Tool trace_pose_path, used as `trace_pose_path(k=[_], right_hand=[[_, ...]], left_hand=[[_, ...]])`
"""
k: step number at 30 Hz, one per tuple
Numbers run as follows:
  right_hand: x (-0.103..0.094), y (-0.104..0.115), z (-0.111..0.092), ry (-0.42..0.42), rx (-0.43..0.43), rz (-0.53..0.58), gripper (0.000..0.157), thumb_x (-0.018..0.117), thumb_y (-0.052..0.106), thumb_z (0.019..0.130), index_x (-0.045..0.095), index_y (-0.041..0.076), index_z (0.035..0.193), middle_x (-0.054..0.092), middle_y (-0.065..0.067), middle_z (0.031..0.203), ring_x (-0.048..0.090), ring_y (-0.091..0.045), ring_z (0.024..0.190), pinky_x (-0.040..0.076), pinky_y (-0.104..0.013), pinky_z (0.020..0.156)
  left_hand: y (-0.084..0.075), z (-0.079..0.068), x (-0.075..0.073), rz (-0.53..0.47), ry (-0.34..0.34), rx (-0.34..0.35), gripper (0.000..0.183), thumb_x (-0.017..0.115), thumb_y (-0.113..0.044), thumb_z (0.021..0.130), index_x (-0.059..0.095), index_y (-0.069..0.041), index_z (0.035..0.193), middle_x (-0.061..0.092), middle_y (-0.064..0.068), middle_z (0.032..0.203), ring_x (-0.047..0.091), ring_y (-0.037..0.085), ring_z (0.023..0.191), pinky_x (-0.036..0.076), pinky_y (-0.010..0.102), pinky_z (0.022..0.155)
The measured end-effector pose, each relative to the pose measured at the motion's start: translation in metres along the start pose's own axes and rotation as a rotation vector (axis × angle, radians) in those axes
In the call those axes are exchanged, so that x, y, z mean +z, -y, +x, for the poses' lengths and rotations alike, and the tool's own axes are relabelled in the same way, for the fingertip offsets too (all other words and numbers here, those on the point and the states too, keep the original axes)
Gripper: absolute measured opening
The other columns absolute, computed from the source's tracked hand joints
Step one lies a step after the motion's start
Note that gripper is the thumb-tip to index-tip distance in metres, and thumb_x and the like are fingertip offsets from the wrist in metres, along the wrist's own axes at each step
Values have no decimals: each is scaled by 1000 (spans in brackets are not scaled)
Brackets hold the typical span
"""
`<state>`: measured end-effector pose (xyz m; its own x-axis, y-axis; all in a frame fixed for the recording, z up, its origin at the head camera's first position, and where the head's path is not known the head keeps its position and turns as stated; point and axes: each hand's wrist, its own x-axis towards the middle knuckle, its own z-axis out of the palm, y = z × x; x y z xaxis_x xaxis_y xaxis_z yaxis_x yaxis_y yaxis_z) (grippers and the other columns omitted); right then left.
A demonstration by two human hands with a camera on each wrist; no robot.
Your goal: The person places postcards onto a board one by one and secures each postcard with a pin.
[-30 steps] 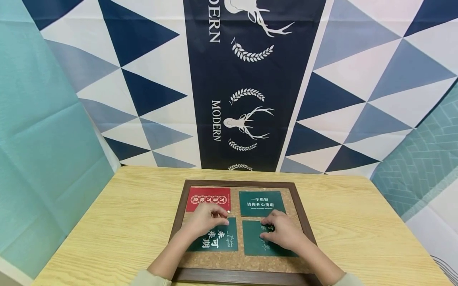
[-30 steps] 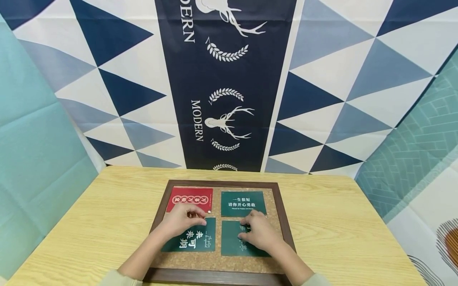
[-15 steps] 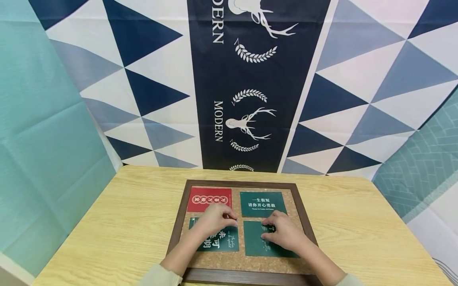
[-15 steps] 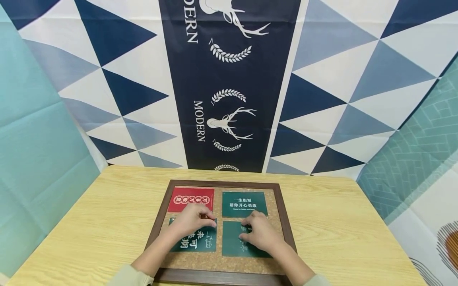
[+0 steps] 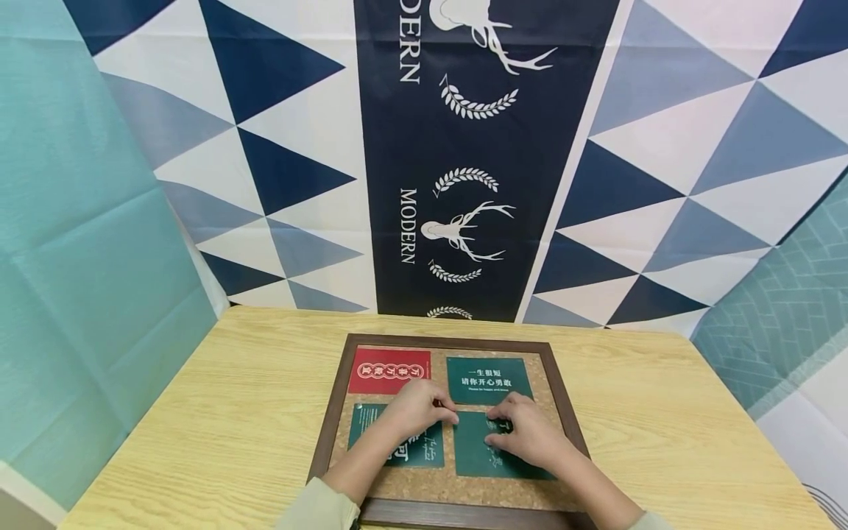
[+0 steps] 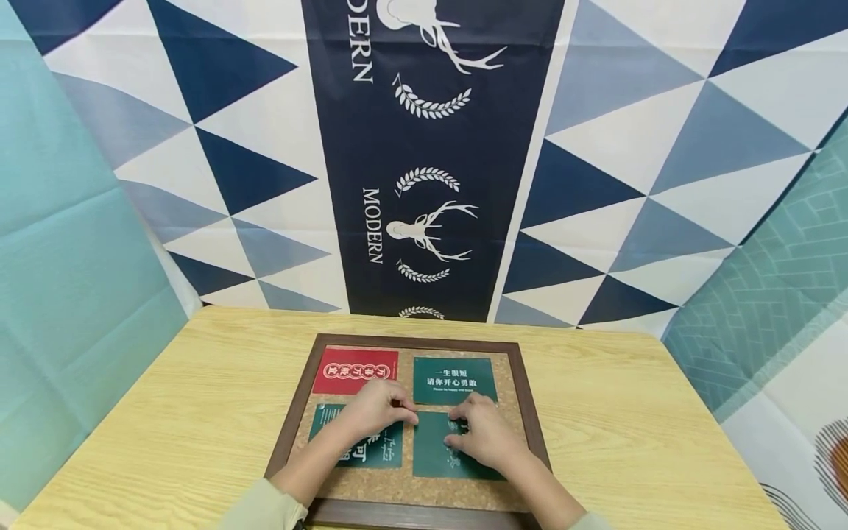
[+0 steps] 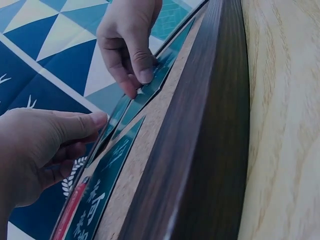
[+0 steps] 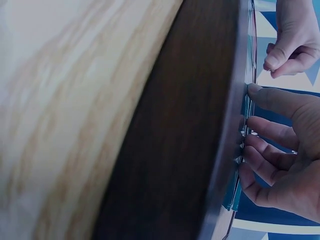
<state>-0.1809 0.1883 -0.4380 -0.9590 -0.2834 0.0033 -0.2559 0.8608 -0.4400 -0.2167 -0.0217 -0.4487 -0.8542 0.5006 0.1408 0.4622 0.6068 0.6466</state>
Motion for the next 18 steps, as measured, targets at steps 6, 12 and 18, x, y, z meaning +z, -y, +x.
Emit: trace_pose_path(k=[6,12,18], right_hand=[[0,0,-1,-4,6,7,29,81,22,71,73,10,96,55,4,88,48,-9,81,47,-29,71],[0,0,0,-7,2,16,29,81,21,71,73,10,96,56,4,88,49,-9,82,48,-29,71],[0,-1,0,-10,-8,21,29,81,21,70,73,10,96,56,4,87,48,-9,81,47,-27,70]], left_hand=[[0,7,8,41,-5,13,9,74,-25,78,76,-17,76,68,-8,74,54,-1,68,44,15,62],[-1,11,11,86,-11,18,9,73,-25,79,76,-17,77,69,-7,76,58,2,73,47,16,67],[-2,14,12,129,6,32,10,73,-25,80,76,-15,78,67,-7,77,58,4,75,48,16,69]])
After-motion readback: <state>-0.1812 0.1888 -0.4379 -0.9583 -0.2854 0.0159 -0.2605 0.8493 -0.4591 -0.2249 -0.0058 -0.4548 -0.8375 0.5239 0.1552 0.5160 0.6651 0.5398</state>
